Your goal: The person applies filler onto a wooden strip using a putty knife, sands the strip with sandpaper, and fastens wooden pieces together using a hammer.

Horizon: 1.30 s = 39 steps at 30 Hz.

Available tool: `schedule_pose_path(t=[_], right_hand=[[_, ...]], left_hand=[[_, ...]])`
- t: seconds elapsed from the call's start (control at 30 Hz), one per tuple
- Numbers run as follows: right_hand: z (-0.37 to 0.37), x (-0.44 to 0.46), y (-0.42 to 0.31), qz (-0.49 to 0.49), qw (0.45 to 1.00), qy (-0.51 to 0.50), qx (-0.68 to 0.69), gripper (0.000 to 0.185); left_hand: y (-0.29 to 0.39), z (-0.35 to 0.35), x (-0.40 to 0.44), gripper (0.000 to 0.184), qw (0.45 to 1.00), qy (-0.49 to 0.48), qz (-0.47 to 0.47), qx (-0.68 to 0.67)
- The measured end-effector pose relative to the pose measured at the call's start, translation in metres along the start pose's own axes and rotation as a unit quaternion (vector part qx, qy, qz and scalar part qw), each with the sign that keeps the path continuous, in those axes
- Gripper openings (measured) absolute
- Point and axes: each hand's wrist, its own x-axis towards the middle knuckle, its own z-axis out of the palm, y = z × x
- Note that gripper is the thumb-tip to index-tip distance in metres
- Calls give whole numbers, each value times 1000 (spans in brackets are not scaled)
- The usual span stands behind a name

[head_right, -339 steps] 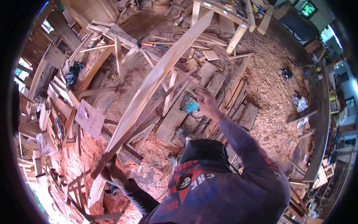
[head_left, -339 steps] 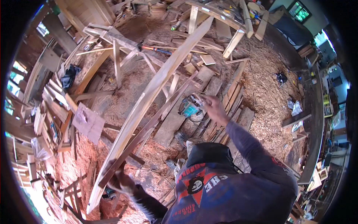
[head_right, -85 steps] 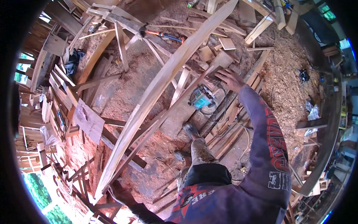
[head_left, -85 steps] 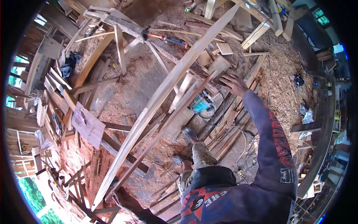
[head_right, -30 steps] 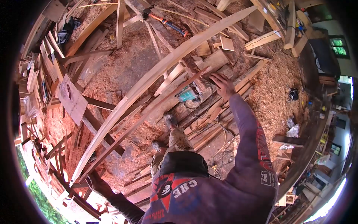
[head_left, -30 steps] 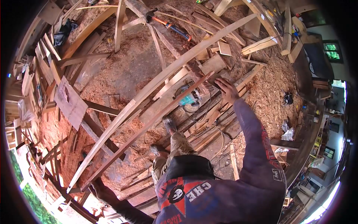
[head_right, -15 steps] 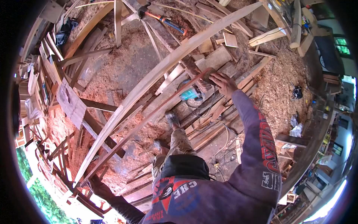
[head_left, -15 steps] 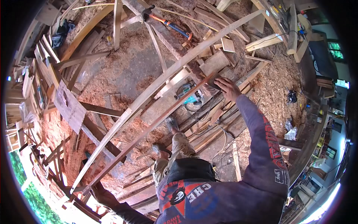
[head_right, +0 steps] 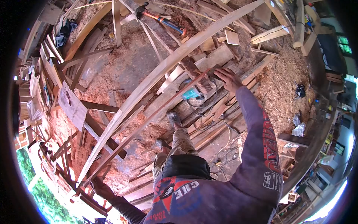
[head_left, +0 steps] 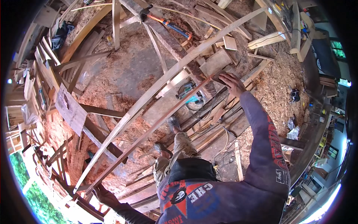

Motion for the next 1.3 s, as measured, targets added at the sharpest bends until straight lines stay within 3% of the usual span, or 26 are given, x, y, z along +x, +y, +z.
schedule_pose_path(t=[0.13, 0.37, 0.7, 0.83, 0.93, 1.03, 1.13, 1.3], right_hand=[[5, 3, 5, -16, 1000, -5, 1, 73], [7, 3, 4, -39, 999, 11, 15, 71], [25, -9, -8, 3, 998, 54, 30, 73], [4, -1, 20, -36, 999, -34, 17, 64], [-10, -11, 26, -51, 993, -105, 10, 59], [-31, -19, -2, 2, 999, 21, 26, 62], [-22, -15, -46, -48, 997, 54, 29, 65], [-2, -6, -77, -34, 997, 51, 39, 70]], left_hand=[[-16, -37, 9, 44, 999, 18, -30, 12], [-15, -27, -1, 42, 999, 32, -31, 11], [-14, -34, -9, 43, 999, 17, -10, 41], [-12, -32, -3, 43, 995, 15, 3, 97], [-1, -10, 1, 41, 999, 3, 3, 44], [-3, -12, -4, 38, 999, 39, -24, 12], [-12, -22, -2, 38, 999, 37, -25, 18], [-13, -23, -2, 37, 999, 30, 6, 17]])
